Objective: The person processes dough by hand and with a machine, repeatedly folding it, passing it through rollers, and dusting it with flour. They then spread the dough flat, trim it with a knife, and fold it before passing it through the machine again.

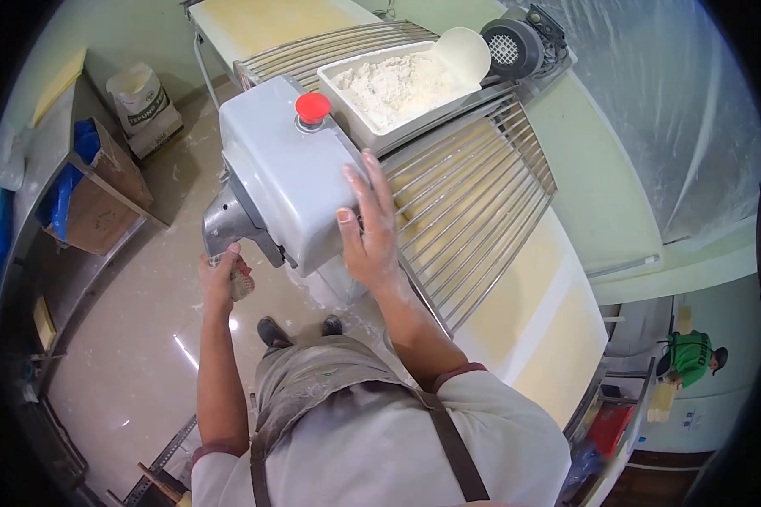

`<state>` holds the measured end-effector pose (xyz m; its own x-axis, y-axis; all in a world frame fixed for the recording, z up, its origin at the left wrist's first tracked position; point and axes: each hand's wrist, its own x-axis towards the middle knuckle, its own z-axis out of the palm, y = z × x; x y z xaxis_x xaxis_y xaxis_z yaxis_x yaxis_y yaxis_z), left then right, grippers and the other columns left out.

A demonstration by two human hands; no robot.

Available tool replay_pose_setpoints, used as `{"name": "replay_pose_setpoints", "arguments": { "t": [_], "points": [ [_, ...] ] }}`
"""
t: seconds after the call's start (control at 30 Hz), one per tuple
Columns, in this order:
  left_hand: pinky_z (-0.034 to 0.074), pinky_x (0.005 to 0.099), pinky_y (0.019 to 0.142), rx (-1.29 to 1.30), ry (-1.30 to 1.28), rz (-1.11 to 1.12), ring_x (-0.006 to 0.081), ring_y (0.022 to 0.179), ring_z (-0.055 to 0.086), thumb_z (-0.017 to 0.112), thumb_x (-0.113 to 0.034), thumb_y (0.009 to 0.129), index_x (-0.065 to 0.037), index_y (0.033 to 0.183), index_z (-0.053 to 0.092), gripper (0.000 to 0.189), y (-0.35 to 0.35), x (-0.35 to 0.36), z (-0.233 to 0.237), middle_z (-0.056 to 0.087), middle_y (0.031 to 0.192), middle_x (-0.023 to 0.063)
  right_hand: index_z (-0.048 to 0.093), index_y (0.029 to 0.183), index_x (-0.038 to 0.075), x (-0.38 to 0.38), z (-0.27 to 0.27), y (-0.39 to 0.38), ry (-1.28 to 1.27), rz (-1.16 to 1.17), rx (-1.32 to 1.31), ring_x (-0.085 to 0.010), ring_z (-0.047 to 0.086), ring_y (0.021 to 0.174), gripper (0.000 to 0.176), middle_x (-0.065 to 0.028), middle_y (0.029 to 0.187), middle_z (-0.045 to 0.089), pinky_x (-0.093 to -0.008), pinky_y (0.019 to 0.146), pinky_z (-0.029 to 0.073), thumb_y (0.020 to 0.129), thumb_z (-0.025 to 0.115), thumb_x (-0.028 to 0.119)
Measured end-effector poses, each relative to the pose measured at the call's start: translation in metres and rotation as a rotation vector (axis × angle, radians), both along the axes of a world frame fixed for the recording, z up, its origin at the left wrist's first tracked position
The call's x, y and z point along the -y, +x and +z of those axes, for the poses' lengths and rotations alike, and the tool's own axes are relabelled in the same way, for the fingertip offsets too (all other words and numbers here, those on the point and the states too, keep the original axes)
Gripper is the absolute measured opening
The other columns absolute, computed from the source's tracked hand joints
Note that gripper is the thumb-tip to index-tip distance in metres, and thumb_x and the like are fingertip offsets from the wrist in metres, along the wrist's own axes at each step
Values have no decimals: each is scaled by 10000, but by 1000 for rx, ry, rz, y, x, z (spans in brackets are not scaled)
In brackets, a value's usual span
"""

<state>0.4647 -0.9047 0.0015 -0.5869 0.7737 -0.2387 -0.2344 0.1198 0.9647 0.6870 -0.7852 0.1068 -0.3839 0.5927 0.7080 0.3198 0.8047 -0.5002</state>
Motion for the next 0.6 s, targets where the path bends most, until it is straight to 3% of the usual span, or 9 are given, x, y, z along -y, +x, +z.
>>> {"name": "replay_pose_setpoints", "arguments": {
  "t": [0.1,0.2,0.3,0.37,0.43,0.47,0.5,0.6],
  "points": [
    [485,299,519,14,20,-38,173,541,589,748,-388,755,-35,758,590,387,-2,1,-1,582,615,76,447,1326,-26,-3,-12,-5,-146,-50,-226,-374,450,1239,458,-237,1343,456,-419,1054,329,916,496,171],
    [489,297,522,51,3,2,169,551,593,750,-374,755,-32,791,591,379,1,2,3,595,644,77,507,1272,-18,1,-18,-13,-340,-131,-407,-294,529,1124,406,-199,1200,572,-372,984,381,931,499,201],
    [518,308,552,144,67,-115,173,605,629,744,-373,767,-23,863,599,390,-12,9,-24,623,702,85,534,1204,-40,-4,-36,-4,-611,-91,-421,-158,492,1033,409,-97,1152,552,-313,889,399,950,484,276],
    [526,310,562,176,110,-183,175,625,641,744,-370,772,-21,873,605,389,-13,13,-30,630,712,85,563,1121,-27,-12,-51,1,-573,-212,-369,-127,477,943,376,-66,1058,541,-291,806,399,955,485,301],
    [532,310,568,158,129,-224,176,636,650,746,-370,774,-20,866,615,385,-11,13,-29,632,705,82,557,1108,-18,-9,-51,-5,-624,-312,-480,-133,490,947,390,-66,1047,536,-293,811,410,958,494,337],
    [528,306,567,128,54,-102,170,622,647,755,-370,769,-23,838,623,378,-4,14,-11,627,681,69,535,1142,-16,-17,-64,3,-593,-303,-491,-147,500,954,412,-73,1060,537,-305,822,418,959,496,351],
    [522,309,530,118,39,-122,170,603,634,750,-413,765,-25,814,608,416,-5,11,-16,624,681,79,514,1175,-15,-25,-77,7,-567,-290,-496,-162,509,960,437,-79,1072,537,-317,832,426,961,497,365],
    [493,289,512,70,-29,-138,132,528,592,753,-352,769,-19,760,625,357,-8,11,-6,606,617,52,458,1220,-29,-8,-46,-21,-670,-375,-703,-205,529,1012,488,-110,1108,537,-352,886,435,960,493,382]
  ]
}}
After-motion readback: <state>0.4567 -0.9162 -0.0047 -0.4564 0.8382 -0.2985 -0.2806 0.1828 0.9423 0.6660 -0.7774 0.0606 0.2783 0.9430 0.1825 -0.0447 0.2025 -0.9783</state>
